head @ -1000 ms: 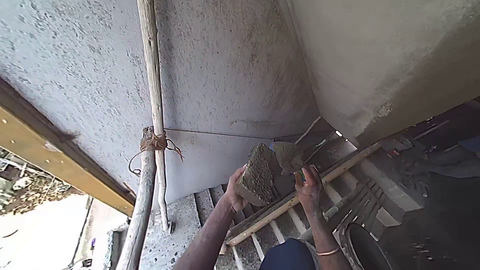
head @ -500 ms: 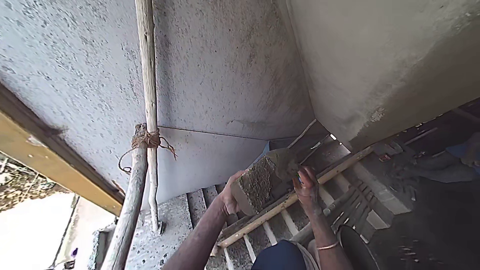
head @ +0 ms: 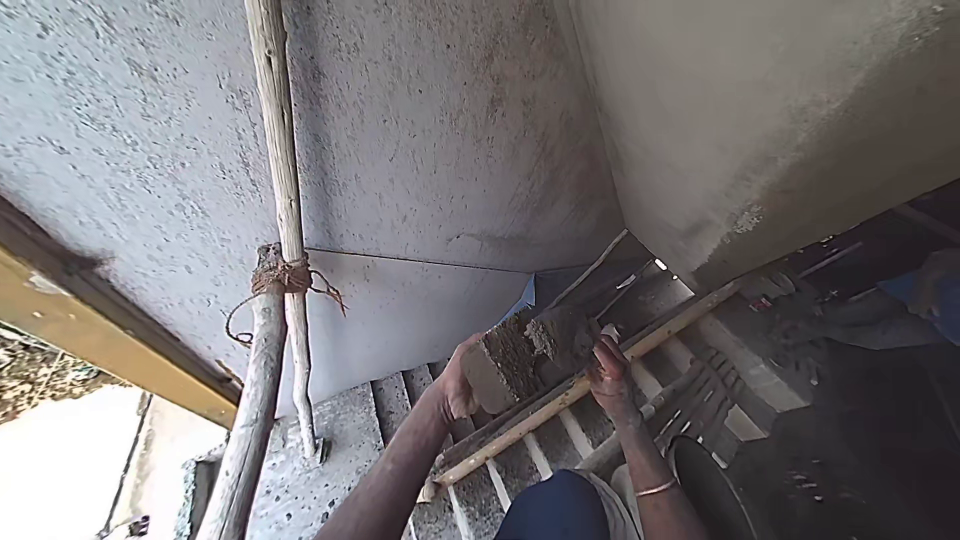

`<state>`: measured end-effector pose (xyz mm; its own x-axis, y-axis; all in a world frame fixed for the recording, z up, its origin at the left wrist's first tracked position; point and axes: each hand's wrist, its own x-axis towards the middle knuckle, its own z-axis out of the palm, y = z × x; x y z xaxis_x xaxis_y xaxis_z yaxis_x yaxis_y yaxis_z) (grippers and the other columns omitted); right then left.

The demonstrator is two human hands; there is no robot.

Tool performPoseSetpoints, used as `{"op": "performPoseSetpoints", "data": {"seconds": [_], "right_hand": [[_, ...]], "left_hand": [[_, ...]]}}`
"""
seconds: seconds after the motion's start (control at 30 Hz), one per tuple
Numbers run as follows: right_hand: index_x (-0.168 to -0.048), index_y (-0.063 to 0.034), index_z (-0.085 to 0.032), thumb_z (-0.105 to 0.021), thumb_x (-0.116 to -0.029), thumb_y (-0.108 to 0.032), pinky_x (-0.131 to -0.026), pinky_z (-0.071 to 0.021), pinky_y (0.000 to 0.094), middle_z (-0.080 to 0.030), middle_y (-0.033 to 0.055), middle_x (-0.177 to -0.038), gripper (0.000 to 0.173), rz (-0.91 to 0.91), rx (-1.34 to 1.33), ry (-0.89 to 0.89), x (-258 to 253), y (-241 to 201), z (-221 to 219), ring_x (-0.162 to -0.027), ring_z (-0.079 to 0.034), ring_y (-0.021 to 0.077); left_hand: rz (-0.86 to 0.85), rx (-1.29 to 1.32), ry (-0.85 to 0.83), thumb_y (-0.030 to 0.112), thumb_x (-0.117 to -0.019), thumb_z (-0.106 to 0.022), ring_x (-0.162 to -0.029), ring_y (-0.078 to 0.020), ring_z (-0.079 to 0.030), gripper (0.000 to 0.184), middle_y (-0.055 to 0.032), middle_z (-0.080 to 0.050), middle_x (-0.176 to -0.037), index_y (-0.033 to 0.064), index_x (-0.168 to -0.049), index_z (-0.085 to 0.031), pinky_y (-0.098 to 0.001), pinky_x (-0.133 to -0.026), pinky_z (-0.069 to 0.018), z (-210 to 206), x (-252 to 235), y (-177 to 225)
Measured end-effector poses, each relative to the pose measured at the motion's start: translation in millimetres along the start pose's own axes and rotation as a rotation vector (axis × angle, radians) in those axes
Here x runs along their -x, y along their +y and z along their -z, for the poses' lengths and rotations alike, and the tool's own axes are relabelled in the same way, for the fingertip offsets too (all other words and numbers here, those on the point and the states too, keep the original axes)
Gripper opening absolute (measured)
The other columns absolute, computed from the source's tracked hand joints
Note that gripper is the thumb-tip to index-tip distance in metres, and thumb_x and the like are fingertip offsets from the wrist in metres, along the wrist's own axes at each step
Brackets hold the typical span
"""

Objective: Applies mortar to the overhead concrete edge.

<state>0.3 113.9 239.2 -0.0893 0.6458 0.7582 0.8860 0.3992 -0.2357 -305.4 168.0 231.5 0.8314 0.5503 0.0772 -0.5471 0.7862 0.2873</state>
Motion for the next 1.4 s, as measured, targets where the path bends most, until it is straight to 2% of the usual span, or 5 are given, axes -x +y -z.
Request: {"op": "performPoseSetpoints", "data": {"seconds": [0.23,0.4,0.57,1.0,1.4], "right_hand": [[-0.116,0.0058,-0.071,-0.066,-0.0937,-0.032,-0.091,-0.0583,0.0283,-0.075,0.0137,-0.108,0.044,-0.211,-0.107,0.165,-34.6,-6.8,4.5,-0.097,-0.072,0.0105],[-0.115,0.0064,-0.069,-0.066,-0.0939,-0.029,-0.092,-0.0568,0.0271,-0.074,0.0145,-0.110,0.041,-0.159,-0.148,0.243,-87.8,1.7,23.4,-0.100,-0.071,0.0115],[-0.109,0.0059,-0.073,-0.071,-0.0911,-0.033,-0.090,-0.0576,0.0267,-0.074,0.0136,-0.100,0.043,-0.045,0.024,0.282,-115.7,-17.9,46.9,-0.095,-0.071,0.0123],[-0.094,0.0051,-0.075,-0.077,-0.0822,-0.025,-0.086,-0.0580,0.0373,-0.072,0.0187,-0.096,0.033,-0.143,0.154,0.297,-36.0,-40.8,-13.0,-0.092,-0.070,0.0267],[-0.100,0.0009,-0.075,-0.076,-0.0866,-0.030,-0.095,-0.0551,0.0235,-0.073,0.0114,-0.102,0.034,-0.071,0.012,0.279,-7.2,-30.2,4.5,-0.102,-0.069,0.0108]], "left_hand": [[-0.137,0.019,0.090,0.065,-0.0989,-0.037,-0.087,-0.0229,-0.075,0.062,-0.0112,-0.077,-0.094,0.0177,-0.097,-0.076,-0.0415,-0.074,-0.0639,4.7,-4.5,-9.6],[-0.218,0.013,0.137,0.064,-0.1017,-0.026,-0.080,-0.0211,-0.076,0.067,-0.0098,-0.077,-0.088,0.0188,-0.091,-0.075,-0.0387,-0.067,-0.0640,-17.8,-30.5,-12.3],[-0.256,0.112,-0.006,0.067,-0.0997,-0.032,-0.087,-0.0253,-0.075,0.068,-0.0129,-0.076,-0.094,0.0152,-0.099,-0.076,-0.0427,-0.074,-0.0635,-53.1,-46.6,-10.8],[-0.349,0.189,0.129,0.064,-0.1032,-0.013,-0.088,-0.0272,-0.074,0.076,-0.0134,-0.074,-0.093,0.0133,-0.100,-0.069,-0.0471,-0.075,-0.0617,-76.7,-27.9,-16.9],[-0.334,0.156,0.144,0.071,-0.0987,-0.007,-0.084,-0.0364,-0.071,0.086,-0.0241,-0.071,-0.102,0.0082,-0.113,-0.064,-0.0477,-0.063,-0.0593,-61.2,-33.2,-0.1]]}}
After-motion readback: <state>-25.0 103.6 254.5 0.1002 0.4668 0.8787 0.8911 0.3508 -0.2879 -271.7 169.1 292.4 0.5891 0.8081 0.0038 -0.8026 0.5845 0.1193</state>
